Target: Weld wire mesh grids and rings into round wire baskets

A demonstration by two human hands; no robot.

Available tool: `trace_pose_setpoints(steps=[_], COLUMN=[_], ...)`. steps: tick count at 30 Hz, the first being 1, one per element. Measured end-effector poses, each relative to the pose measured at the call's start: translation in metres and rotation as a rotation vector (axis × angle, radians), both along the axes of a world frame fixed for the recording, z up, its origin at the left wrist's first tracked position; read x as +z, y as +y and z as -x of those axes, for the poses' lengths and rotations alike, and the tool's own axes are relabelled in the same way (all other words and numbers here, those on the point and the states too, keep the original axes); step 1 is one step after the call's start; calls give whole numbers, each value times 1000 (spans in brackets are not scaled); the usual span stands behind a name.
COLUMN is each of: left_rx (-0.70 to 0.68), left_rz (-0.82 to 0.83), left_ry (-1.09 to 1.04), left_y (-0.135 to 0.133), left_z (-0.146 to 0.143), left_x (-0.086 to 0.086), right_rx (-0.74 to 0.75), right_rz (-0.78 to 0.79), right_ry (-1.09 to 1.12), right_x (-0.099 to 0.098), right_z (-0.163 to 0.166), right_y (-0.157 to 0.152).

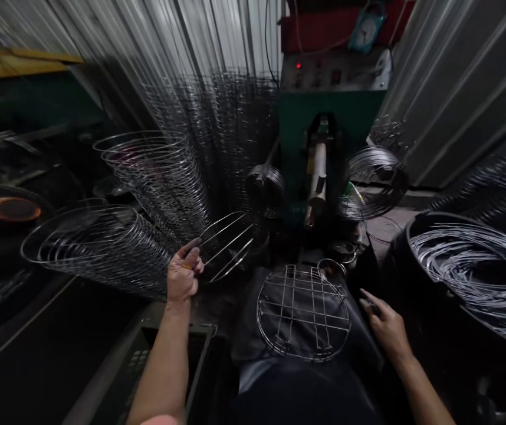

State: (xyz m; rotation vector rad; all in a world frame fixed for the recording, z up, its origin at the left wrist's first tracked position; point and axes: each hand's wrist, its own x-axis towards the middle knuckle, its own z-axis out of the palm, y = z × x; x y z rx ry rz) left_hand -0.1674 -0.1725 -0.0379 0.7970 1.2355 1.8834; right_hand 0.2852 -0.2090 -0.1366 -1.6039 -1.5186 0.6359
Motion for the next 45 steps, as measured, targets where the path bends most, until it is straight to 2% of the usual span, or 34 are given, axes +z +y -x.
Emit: trace_pose_setpoints(steps=[3,6,9,13,18,24,28,32,34,37,42,45], left_rx=[-132,-276,-388,-514,-591,-632,-611,-543,-562,-613,-634,-624], left_rz=[-58,-16,57,172,275,355,393,508,538,557,613,589], left_ry=[-194,-321,-383,-413,-474,-502,-292,44,153,211,226,223], left_y=[-3,-7,-10,-14,-16,-12,-2,3,1,-4,-9,-8], left_z=[-27,-53,-74,-90,-95,-97,-98,-93,-89,-87,-88,-87], left_x=[16,15,6,-3,-6,-6,-18,-42,-52,-59,-56,-56], right_rx=[-1,34,43,40,68,17,2,4,-7,-25,-16,-12], right_rz=[-87,-120,-144,-154,-120,-17,30,79,87,107,116,123], right_ry=[43,100,133,165,177,166,192,200,201,195,170,158], right_x=[42,71,83,88,89,83,68,45,35,28,28,29], right_z=[18,42,58,62,59,58,62,64,64,63,62,61], right_y=[13,22,30,36,33,25,14,3,-1,-3,-2,1])
